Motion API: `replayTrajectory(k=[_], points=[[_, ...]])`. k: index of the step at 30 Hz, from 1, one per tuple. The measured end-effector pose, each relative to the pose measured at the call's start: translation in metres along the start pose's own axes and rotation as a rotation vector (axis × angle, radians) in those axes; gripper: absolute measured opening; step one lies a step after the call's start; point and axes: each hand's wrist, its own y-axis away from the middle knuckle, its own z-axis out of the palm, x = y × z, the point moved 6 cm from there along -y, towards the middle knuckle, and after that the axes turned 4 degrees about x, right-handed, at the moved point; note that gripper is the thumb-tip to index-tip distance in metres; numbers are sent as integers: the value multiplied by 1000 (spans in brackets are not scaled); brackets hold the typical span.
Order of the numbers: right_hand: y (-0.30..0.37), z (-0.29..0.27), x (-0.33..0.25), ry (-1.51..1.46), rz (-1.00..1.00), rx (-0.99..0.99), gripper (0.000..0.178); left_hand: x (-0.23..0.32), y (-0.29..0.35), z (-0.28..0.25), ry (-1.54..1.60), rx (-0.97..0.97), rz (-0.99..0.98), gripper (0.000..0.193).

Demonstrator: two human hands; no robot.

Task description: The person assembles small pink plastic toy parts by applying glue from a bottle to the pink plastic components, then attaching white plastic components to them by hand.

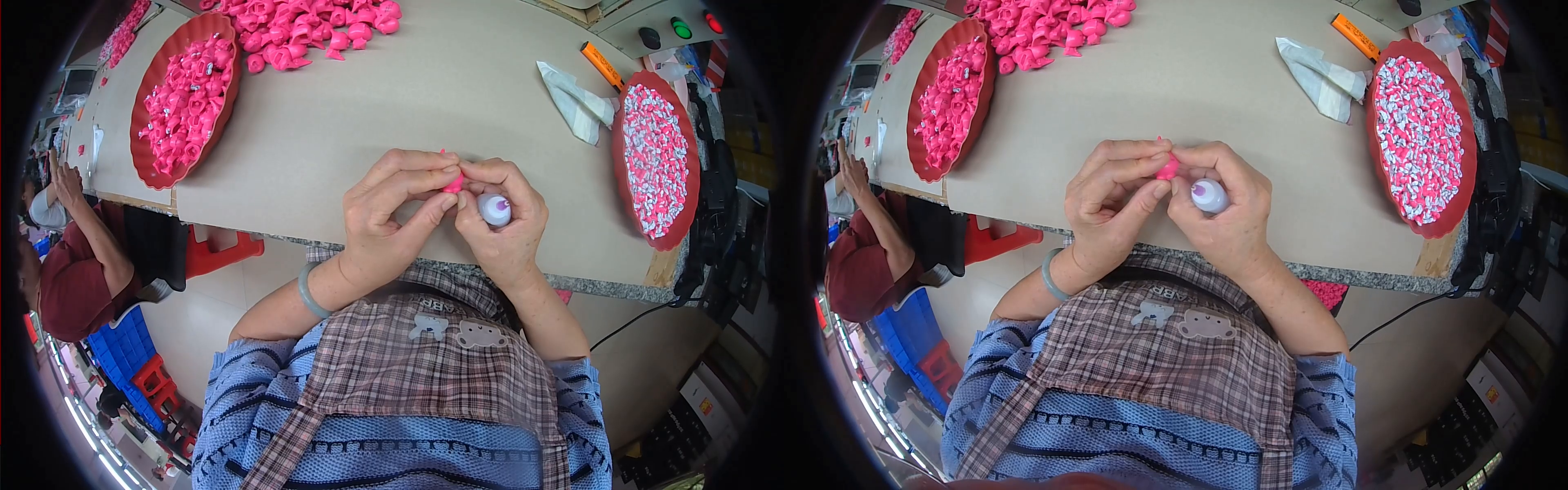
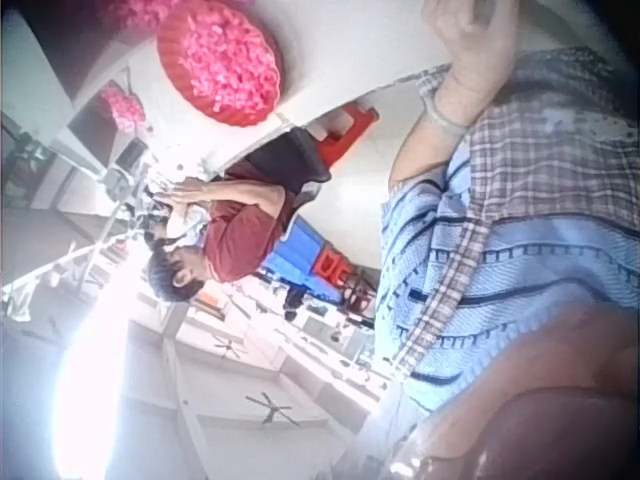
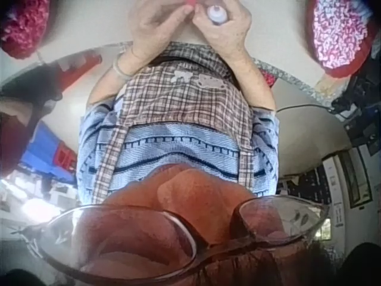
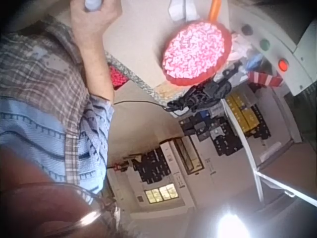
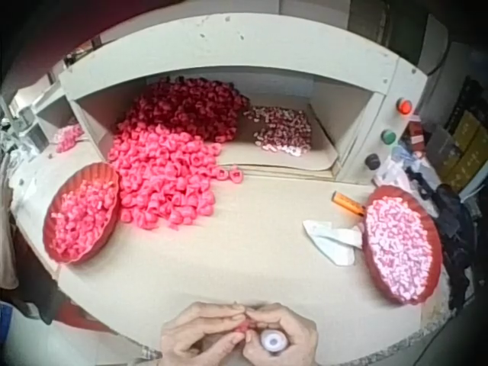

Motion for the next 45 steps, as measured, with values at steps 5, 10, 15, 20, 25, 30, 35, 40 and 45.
replayTrajectory(k=[5, 10, 15, 20, 25, 30, 35, 40, 45], points=[[-1, -1, -2, 17, -13, -9, 21, 1, -1, -2, 47, 29, 2, 22], [0, 1, -2, -48, 1, -14, 25, -5, -2, -2, 335, -11, -146, 27], [-1, 3, -6, -139, -13, -30, 29, -15, -4, -7, 638, -27, -324, 26], [-1, 0, -9, -107, -124, -103, 36, -22, -3, -5, 889, -80, -504, 26], [-1, 0, -11, -135, -95, -113, 37, -26, -1, -4, 957, -47, -622, 27], [-1, 1, -9, -119, -89, -122, 35, -28, 0, -4, 951, -41, -647, 26], [-2, 2, -9, -118, -75, -126, 35, -29, 0, -4, 960, -13, -668, 28], [-1, -2, -4, -186, 21, -105, 36, -28, 0, -6, 979, -38, -688, 32], [-6, -6, -1, -351, 146, -137, 46, -24, -4, -8, 942, -7, -674, 33]])
